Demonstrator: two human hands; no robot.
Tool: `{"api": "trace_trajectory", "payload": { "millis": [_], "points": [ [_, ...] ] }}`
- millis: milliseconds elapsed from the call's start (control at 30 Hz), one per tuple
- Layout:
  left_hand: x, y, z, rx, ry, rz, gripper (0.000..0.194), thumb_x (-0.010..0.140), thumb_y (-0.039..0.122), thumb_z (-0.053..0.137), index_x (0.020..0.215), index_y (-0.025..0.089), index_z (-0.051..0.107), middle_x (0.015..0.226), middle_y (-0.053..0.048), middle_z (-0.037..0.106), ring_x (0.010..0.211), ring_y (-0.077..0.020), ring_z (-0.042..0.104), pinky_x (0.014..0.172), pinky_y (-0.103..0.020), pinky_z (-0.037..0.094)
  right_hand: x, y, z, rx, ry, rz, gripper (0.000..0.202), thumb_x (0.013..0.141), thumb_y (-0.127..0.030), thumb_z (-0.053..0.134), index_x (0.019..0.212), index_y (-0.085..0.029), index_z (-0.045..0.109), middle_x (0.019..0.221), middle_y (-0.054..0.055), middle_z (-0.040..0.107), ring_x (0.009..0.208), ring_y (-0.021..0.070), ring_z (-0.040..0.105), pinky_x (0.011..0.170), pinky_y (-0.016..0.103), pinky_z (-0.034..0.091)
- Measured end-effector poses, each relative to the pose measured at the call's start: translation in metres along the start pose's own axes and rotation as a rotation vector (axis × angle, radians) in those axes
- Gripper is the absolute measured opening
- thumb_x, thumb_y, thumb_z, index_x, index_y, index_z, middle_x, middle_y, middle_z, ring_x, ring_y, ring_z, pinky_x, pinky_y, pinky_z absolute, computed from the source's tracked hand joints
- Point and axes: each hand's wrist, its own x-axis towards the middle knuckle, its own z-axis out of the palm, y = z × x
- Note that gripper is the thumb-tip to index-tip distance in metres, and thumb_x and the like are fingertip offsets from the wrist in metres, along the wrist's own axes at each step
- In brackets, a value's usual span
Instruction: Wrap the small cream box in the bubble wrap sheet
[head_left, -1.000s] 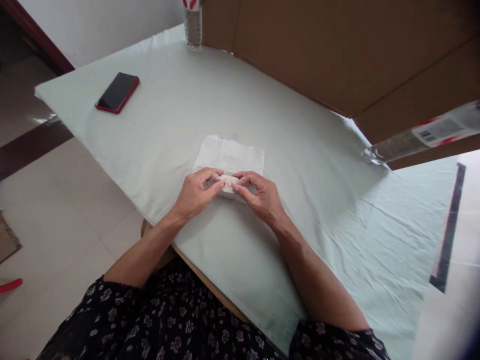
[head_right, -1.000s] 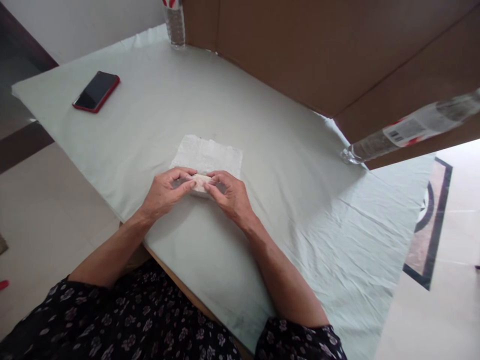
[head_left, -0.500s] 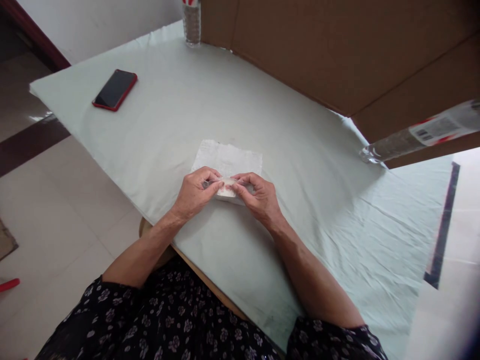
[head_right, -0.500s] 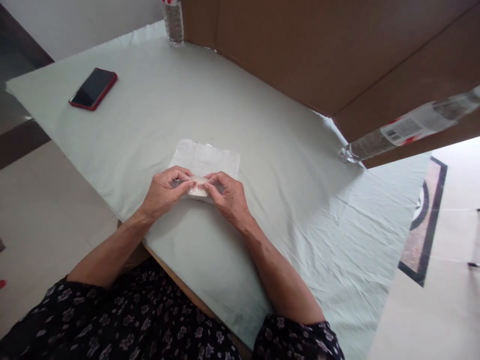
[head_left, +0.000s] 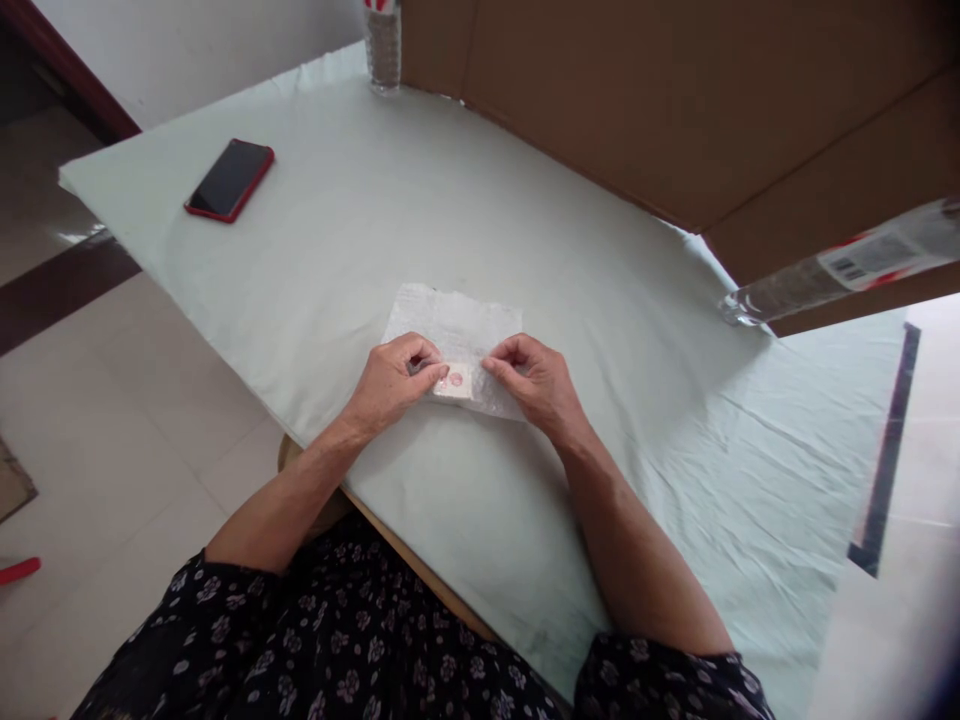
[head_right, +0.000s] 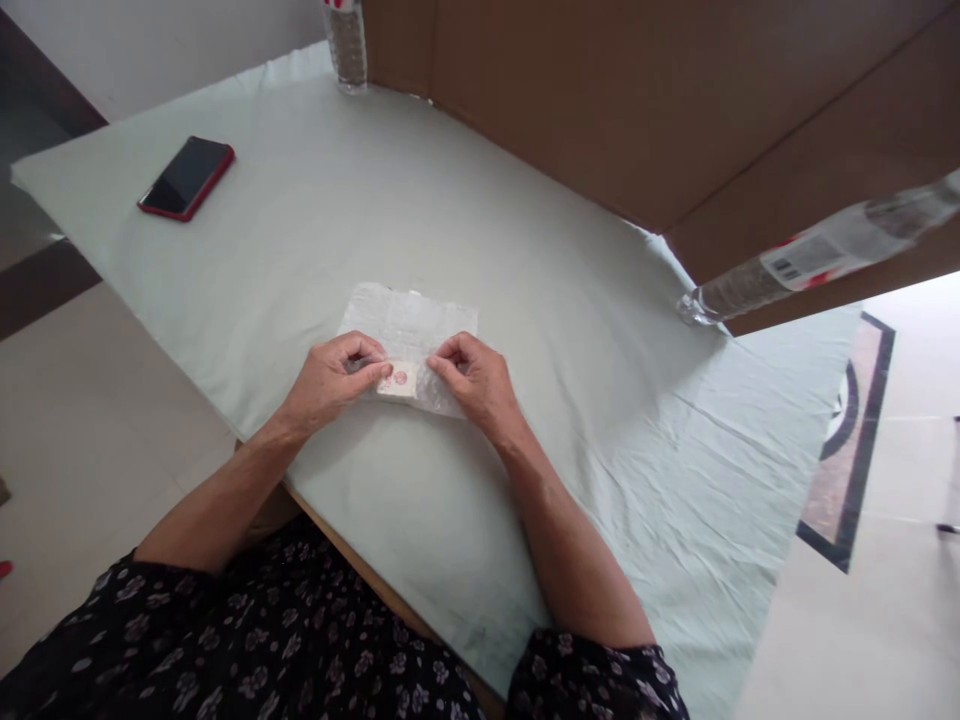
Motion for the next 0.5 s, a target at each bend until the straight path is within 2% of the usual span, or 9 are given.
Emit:
{"api": "trace_trajectory", "payload": {
  "millis": [100, 167, 233, 300, 367, 433, 500],
  "points": [
    [0.002, 0.0, -0.001, -0.001, -0.018, -0.004, 0.015, 0.079, 0.029, 0.068, 0.069, 0.019, 0.062, 0.071, 0.001, 0.064, 0.067, -0.0129, 0.056, 0.064, -0.027, 0.044, -0.003, -0.004, -0.012, -0.107, 0.131, -0.028, 0.011, 0.084, -0.034, 0.067, 0.08, -0.024, 0.063, 0.077, 0.001, 0.069, 0.07, 0.0182, 0.06, 0.068, 0.034, 0.048],
    [0.004, 0.001, -0.002, 0.012, -0.04, -0.005, 0.014, 0.078, 0.029, 0.068, 0.07, 0.019, 0.062, 0.07, 0.001, 0.064, 0.066, -0.0127, 0.055, 0.064, -0.027, 0.043, -0.01, -0.017, -0.017, -0.208, 0.238, -0.111, 0.006, 0.088, -0.031, 0.064, 0.087, -0.025, 0.064, 0.084, 0.002, 0.07, 0.076, 0.0203, 0.062, 0.077, 0.039, 0.05],
    [0.005, 0.001, -0.003, 0.037, -0.062, -0.013, 0.013, 0.078, 0.027, 0.068, 0.07, 0.019, 0.063, 0.071, 0.001, 0.064, 0.067, -0.0126, 0.055, 0.064, -0.026, 0.043, -0.018, -0.032, -0.016, -0.285, 0.275, -0.236, 0.007, 0.094, -0.028, 0.06, 0.091, -0.026, 0.065, 0.087, 0.003, 0.071, 0.08, 0.0216, 0.064, 0.084, 0.042, 0.049],
    [0.007, 0.001, -0.004, 0.056, -0.079, -0.018, 0.013, 0.078, 0.028, 0.069, 0.071, 0.018, 0.063, 0.072, 0.001, 0.064, 0.067, -0.0127, 0.054, 0.064, -0.026, 0.042, -0.025, -0.043, -0.009, -0.322, 0.192, -0.363, 0.011, 0.097, -0.026, 0.057, 0.093, -0.027, 0.067, 0.091, 0.004, 0.073, 0.087, 0.023, 0.066, 0.085, 0.042, 0.049],
    [0.008, 0.0, -0.005, 0.059, -0.095, -0.014, 0.016, 0.079, 0.03, 0.069, 0.071, 0.018, 0.063, 0.071, 0.001, 0.063, 0.067, -0.0127, 0.053, 0.064, -0.026, 0.042, -0.028, -0.046, 0.001, -0.37, 0.053, -0.462, 0.012, 0.098, -0.024, 0.057, 0.099, -0.027, 0.069, 0.1, 0.005, 0.075, 0.095, 0.0241, 0.067, 0.084, 0.041, 0.048],
    [0.008, 0.001, -0.007, 0.057, -0.114, -0.013, 0.018, 0.08, 0.033, 0.068, 0.073, 0.018, 0.063, 0.071, 0.001, 0.062, 0.067, -0.0128, 0.052, 0.064, -0.026, 0.042, -0.029, -0.042, 0.012, -0.452, -0.06, -0.514, 0.015, 0.099, -0.023, 0.056, 0.105, -0.026, 0.069, 0.107, 0.006, 0.076, 0.099, 0.0245, 0.066, 0.083, 0.04, 0.046],
    [0.006, 0.001, -0.013, 0.066, -0.144, -0.029, 0.016, 0.081, 0.033, 0.065, 0.078, 0.018, 0.065, 0.075, 0.0, 0.064, 0.07, -0.0136, 0.055, 0.066, -0.026, 0.043, -0.029, -0.037, 0.019, -0.547, -0.103, -0.527, 0.017, 0.101, -0.021, 0.052, 0.107, -0.024, 0.068, 0.11, 0.006, 0.076, 0.101, 0.0241, 0.064, 0.082, 0.039, 0.043]
  ]
}}
